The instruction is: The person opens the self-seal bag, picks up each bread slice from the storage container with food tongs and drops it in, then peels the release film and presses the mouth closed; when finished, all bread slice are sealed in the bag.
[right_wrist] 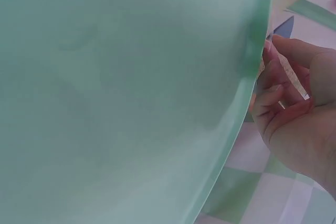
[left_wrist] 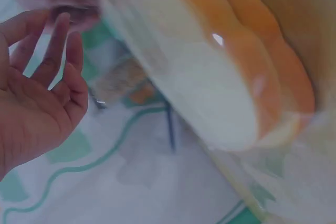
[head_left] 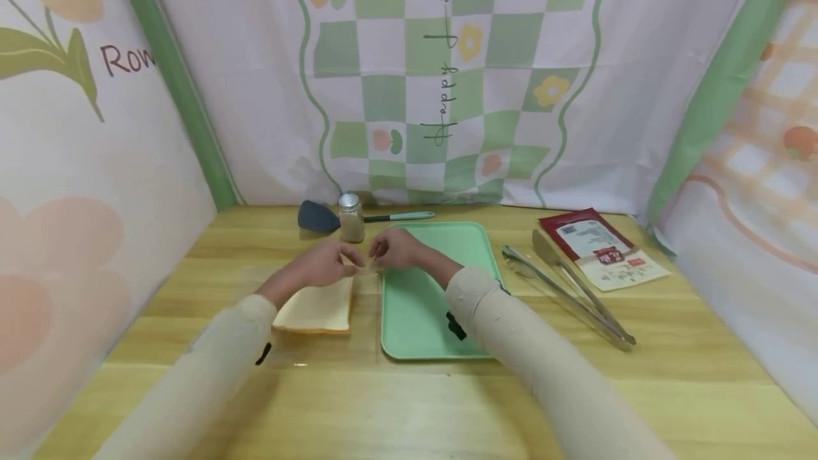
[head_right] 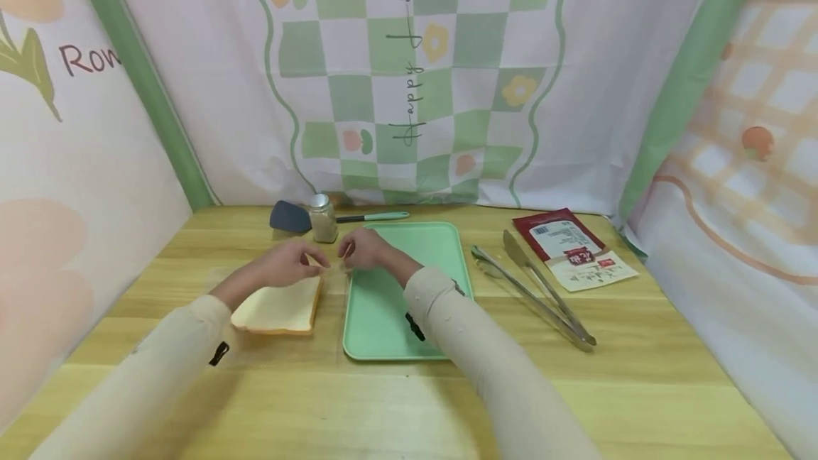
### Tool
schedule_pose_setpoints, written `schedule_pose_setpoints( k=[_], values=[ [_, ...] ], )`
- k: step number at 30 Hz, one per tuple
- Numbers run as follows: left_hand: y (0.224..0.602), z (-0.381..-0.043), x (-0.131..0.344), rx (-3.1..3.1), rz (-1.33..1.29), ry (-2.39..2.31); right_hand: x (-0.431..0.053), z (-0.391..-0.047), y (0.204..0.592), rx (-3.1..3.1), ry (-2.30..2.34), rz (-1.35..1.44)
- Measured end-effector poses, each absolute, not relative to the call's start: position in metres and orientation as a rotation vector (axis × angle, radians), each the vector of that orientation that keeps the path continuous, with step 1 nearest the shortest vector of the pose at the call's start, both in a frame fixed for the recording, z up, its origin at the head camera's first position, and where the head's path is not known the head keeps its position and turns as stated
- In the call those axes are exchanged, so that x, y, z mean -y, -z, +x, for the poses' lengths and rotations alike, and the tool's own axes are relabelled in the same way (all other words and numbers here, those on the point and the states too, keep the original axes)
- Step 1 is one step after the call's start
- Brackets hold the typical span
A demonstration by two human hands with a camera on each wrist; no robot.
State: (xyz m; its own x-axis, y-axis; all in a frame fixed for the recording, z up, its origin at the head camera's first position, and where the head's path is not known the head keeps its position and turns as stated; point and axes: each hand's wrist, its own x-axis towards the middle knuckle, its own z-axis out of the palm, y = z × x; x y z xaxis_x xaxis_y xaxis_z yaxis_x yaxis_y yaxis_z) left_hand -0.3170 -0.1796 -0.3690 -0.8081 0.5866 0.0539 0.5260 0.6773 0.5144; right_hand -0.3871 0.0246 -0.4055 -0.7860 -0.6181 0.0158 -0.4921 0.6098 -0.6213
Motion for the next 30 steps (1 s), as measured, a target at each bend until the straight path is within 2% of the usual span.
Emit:
schedule_pose_setpoints(
  k=[4, 10, 16, 26, 30],
  values=[
    [0.383, -0.345, 0.184, -2.797, 0.825, -0.584, -0.025, -0.389, 0.411, -2.606, 0.941, -0.976],
    [0.394, -0.366, 0.181, -2.748, 0.802, -0.539, -0.022, -0.392, 0.419, -2.649, 0.924, -1.028],
    [0.397, -0.374, 0.178, -2.673, 0.836, -0.583, -0.021, -0.385, 0.413, -2.744, 0.83, -0.99],
    [0.402, -0.376, 0.198, -2.552, 1.035, -0.777, -0.016, -0.387, 0.415, -2.722, 0.782, -1.018],
    [0.403, -0.374, 0.196, -2.564, 1.016, -0.74, -0.016, -0.388, 0.416, -2.731, 0.777, -1.004]
  ],
)
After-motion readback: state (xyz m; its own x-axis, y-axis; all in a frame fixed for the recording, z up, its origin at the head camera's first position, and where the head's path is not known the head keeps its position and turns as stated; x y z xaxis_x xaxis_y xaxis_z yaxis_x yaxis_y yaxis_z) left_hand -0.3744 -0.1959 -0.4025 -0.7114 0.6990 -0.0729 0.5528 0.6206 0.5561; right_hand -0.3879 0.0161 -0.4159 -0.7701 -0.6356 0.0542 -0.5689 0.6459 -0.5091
